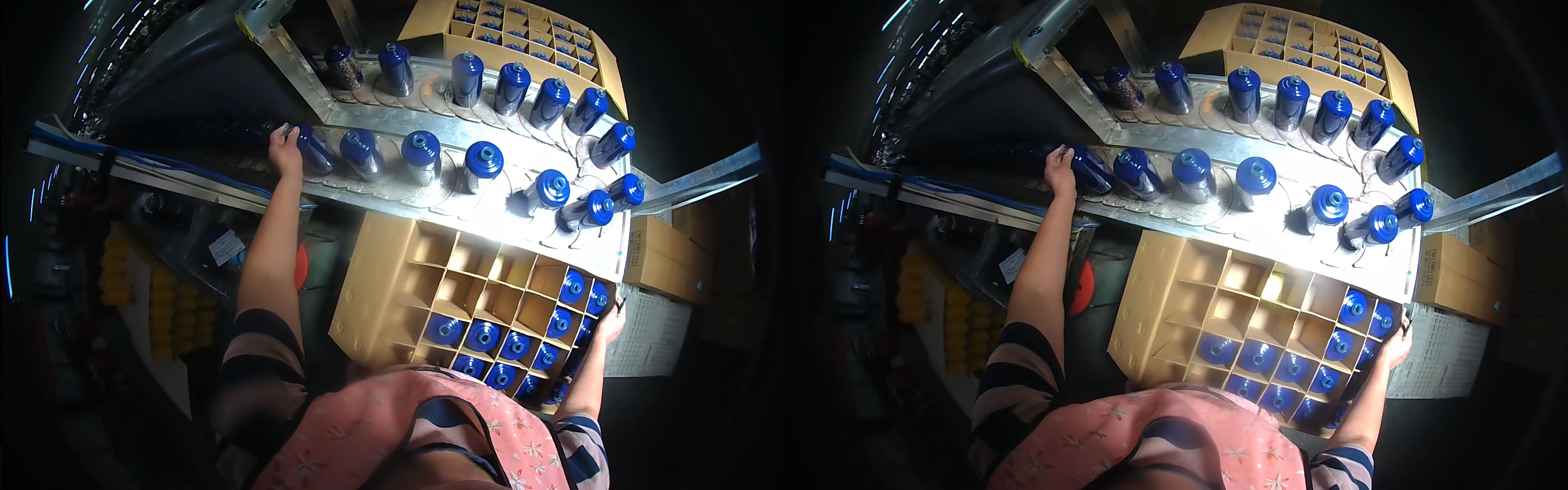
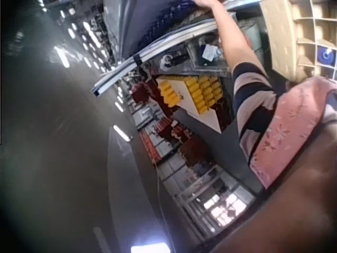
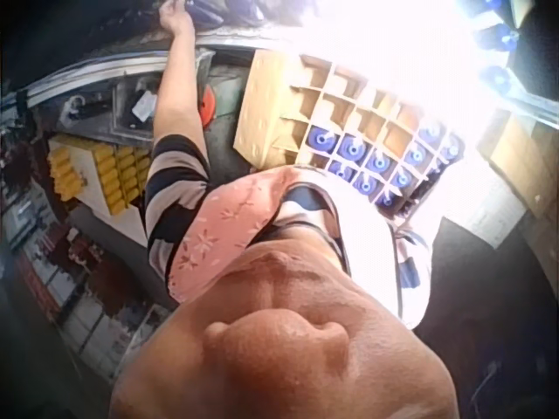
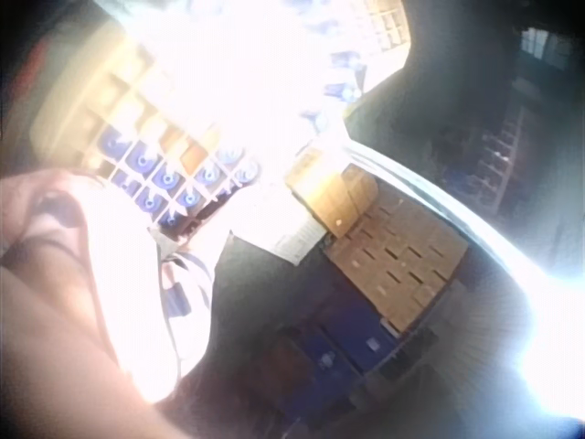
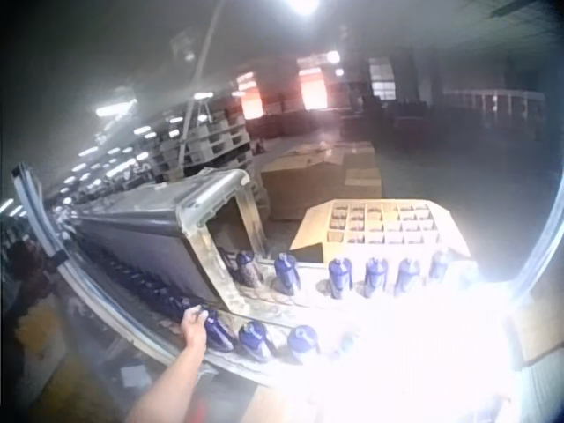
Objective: The person is packing blue bottles into a cardboard box. They pick up the bottles from a conveyor belt and place them into the box one by one.
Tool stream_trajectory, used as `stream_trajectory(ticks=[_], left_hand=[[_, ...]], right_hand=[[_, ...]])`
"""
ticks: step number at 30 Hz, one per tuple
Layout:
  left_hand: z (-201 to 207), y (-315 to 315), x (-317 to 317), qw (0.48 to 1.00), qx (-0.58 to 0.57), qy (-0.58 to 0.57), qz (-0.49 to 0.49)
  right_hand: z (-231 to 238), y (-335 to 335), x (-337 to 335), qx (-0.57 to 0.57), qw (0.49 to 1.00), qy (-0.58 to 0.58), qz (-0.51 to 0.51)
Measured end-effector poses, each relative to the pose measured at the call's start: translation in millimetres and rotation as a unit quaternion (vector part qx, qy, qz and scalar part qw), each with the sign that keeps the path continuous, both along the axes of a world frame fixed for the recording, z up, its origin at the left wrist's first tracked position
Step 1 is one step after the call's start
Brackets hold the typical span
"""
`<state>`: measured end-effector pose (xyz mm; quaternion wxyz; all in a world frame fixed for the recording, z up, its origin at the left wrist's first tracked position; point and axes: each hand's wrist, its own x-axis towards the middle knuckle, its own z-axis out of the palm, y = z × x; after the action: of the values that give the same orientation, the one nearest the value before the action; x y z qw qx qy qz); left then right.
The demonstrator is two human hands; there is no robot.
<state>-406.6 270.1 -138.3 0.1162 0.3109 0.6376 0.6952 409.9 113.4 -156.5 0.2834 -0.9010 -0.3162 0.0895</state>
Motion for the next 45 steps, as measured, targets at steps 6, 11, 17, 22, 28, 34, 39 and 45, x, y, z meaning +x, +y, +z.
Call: stream_trajectory(ticks=[6, 11, 17, 22, 28, 34, 39, 45], left_hand=[[-29.3, 49.2, 2.4, 0.998, -0.021, 0.044, -0.036], [-25.2, 47.1, 27.2, 0.995, -0.022, 0.058, -0.08], [1.9, 37.3, 77.8, 0.986, -0.079, 0.047, -0.141], [37.8, 25.0, 151.1, 0.954, -0.083, 0.24, -0.159], [42.5, 18.8, 269.4, 0.894, -0.214, 0.179, -0.35], [30.0, 32.5, 328.2, 0.916, -0.2, 0.151, -0.313], [27.9, 61.5, 354.2, 0.91, -0.182, 0.144, -0.343], [42.1, 25.9, 284.8, 0.957, -0.068, 0.248, -0.131]], right_hand=[[2.0, 11.1, -16.7, 0.013, 0.999, -0.037, 0.031], [5.9, 18.0, -24.4, 0.007, 0.999, -0.042, 0.017], [7.5, 22.6, -13.5, -0.029, 0.998, -0.046, -0.002], [0.1, 24.1, -3.6, -0.023, 0.998, -0.059, 0.016], [-2.4, 35.5, 53.8, -0.005, 0.997, -0.058, 0.059], [-2.4, 48.9, 87.2, -0.046, 0.996, -0.046, 0.069], [-3.6, 41.0, 76.9, -0.031, 0.997, -0.059, 0.045], [-4.2, 39.4, 89.0, -0.02, 0.995, -0.072, 0.061]])
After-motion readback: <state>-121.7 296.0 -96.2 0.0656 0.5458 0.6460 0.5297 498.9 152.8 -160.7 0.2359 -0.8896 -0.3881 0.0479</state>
